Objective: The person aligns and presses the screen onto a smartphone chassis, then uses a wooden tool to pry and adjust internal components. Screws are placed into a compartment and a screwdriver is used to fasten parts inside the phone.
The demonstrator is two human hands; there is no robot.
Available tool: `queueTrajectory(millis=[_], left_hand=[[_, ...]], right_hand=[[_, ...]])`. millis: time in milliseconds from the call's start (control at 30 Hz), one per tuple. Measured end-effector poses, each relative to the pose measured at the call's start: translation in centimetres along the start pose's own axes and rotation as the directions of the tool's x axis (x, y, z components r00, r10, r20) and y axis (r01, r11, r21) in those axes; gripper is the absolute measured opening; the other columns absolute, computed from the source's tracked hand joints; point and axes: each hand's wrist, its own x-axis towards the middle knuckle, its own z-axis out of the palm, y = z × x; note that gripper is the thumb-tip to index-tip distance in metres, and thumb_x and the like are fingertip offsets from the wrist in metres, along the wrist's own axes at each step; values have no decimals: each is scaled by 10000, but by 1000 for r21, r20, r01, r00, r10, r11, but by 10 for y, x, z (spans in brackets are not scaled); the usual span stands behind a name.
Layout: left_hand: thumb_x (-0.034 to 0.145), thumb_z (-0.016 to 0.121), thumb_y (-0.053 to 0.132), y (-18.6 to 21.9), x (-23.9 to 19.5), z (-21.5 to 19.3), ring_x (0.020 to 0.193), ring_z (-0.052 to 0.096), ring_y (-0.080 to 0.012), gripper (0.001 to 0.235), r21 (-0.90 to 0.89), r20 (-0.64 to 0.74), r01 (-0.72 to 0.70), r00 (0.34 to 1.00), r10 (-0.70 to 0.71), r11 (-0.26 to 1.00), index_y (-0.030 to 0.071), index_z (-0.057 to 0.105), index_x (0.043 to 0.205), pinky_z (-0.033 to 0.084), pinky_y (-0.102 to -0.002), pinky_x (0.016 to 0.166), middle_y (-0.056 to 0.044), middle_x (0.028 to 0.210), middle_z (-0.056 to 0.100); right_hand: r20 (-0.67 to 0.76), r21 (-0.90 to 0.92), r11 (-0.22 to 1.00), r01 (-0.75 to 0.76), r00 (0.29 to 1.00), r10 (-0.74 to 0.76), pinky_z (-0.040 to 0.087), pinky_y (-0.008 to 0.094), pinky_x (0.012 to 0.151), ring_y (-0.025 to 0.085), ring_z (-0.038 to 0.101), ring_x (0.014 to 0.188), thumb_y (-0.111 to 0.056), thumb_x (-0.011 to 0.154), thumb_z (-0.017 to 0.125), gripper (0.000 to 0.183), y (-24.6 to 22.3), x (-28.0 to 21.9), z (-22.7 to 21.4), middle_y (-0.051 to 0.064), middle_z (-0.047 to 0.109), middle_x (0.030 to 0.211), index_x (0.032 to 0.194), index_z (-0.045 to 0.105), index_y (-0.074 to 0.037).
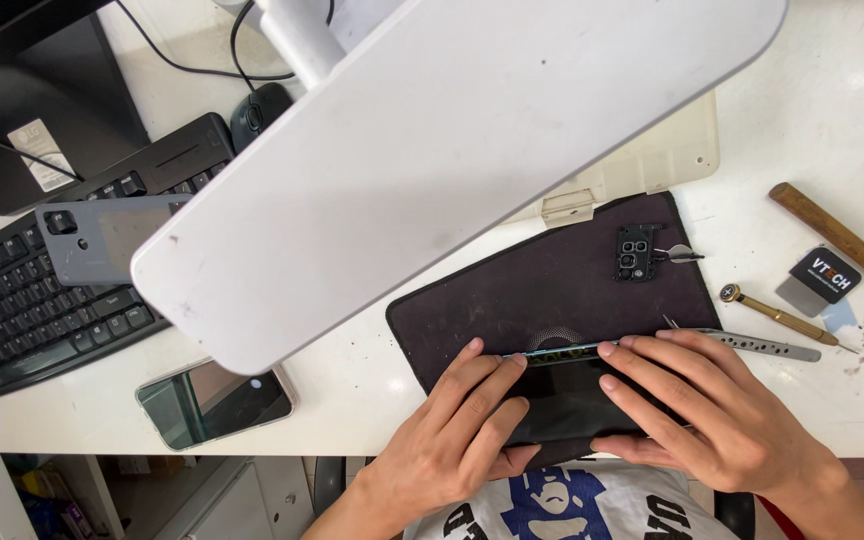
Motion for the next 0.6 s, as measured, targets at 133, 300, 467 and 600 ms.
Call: queueTrajectory(millis=[133,300,467,600], left_hand=[[870,870,254,-4,-2,3,1233,620,-387,443,42,-20,-16,1000,17,999,-42,613,1078,506,-527,1164,-257,1327,628],[893,864,274,-7,-4,5,1232,624,-383,435,58,-30,-7,1000,9,998,-59,632,1049,533,-492,1144,-255,1324,642],[886,859,320,-6,-4,5,1212,636,-365,484,73,-32,3,999,-1,997,-80,673,1086,540,-497,1133,-247,1306,662],[893,850,356,-5,-5,6,1208,652,-363,523,81,-35,21,999,-18,997,-86,692,1123,541,-498,1124,-234,1295,675]], right_hand=[[-8,-11,1000,10,1000,-10,540,492,954,304,661,1141,-498,797,815,643,1,0,0,143,694,1239,1225,632,-55],[-6,-15,1000,-3,1000,3,542,496,987,300,649,1170,-501,831,790,617,0,2,1,125,684,1272,1247,631,-74],[20,-20,1000,-18,1000,18,583,488,906,317,652,1130,-486,791,799,594,0,3,1,136,702,1218,1179,667,-57],[22,-22,1000,-9,1000,9,593,494,894,314,646,1144,-482,803,792,577,1,2,1,137,707,1213,1173,668,-58]])
